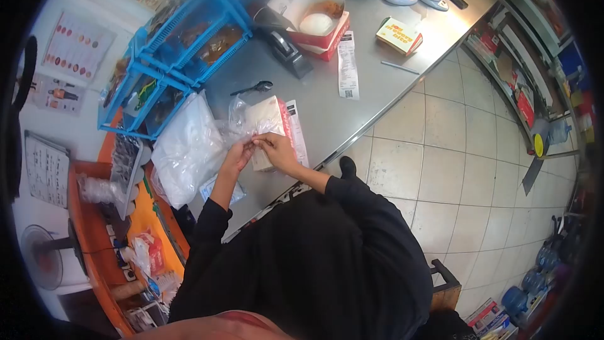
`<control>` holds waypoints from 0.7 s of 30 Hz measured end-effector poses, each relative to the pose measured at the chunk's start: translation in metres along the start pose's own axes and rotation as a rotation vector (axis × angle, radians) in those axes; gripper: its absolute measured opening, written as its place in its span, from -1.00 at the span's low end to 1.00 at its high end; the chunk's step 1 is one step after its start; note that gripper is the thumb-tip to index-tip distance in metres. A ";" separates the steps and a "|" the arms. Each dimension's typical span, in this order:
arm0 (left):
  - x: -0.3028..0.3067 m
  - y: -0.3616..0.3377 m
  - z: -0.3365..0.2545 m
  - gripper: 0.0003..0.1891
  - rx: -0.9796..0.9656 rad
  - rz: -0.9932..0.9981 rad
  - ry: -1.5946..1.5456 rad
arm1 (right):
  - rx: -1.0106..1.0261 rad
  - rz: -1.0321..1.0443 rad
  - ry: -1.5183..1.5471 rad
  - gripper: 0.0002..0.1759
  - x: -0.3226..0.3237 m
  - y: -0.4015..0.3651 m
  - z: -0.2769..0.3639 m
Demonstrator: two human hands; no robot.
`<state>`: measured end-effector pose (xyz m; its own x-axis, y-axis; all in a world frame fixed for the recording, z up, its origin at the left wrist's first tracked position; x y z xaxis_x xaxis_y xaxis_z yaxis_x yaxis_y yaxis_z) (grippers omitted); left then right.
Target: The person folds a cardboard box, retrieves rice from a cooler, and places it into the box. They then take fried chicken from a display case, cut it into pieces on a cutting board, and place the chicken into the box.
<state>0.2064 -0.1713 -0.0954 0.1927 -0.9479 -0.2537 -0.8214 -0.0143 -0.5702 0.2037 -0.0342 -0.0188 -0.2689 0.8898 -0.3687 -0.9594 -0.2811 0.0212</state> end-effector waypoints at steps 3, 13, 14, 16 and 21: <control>0.002 -0.001 -0.003 -0.75 -0.043 -0.065 -0.026 | 0.010 0.013 -0.016 -0.80 -0.005 -0.003 0.004; -0.026 -0.017 -0.008 -0.75 -0.031 -0.074 0.000 | 0.431 0.196 -0.377 -0.86 -0.025 -0.015 0.024; -0.027 -0.015 -0.008 -0.75 -0.033 -0.051 -0.004 | 0.430 0.200 -0.378 -0.86 -0.025 -0.014 0.024; -0.022 -0.007 -0.004 -0.75 -0.031 -0.029 -0.013 | 0.525 0.185 -0.412 -0.85 -0.024 -0.016 0.031; -0.022 -0.001 0.005 -0.76 0.019 0.037 -0.063 | 0.048 0.047 -0.066 -0.82 -0.003 0.004 -0.006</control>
<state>0.2060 -0.1493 -0.0930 0.1958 -0.9259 -0.3230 -0.8183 0.0272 -0.5741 0.2011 -0.0405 -0.0227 -0.3168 0.8982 -0.3046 -0.9483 -0.3068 0.0817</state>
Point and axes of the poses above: each hand's wrist, its own y-axis towards the middle knuckle, its own x-axis out of the back of the hand, z = x × y, the point moved 9 cm from there along y, towards the middle knuckle, and after that the axes turned 10 degrees about y, right-handed, at the moved point
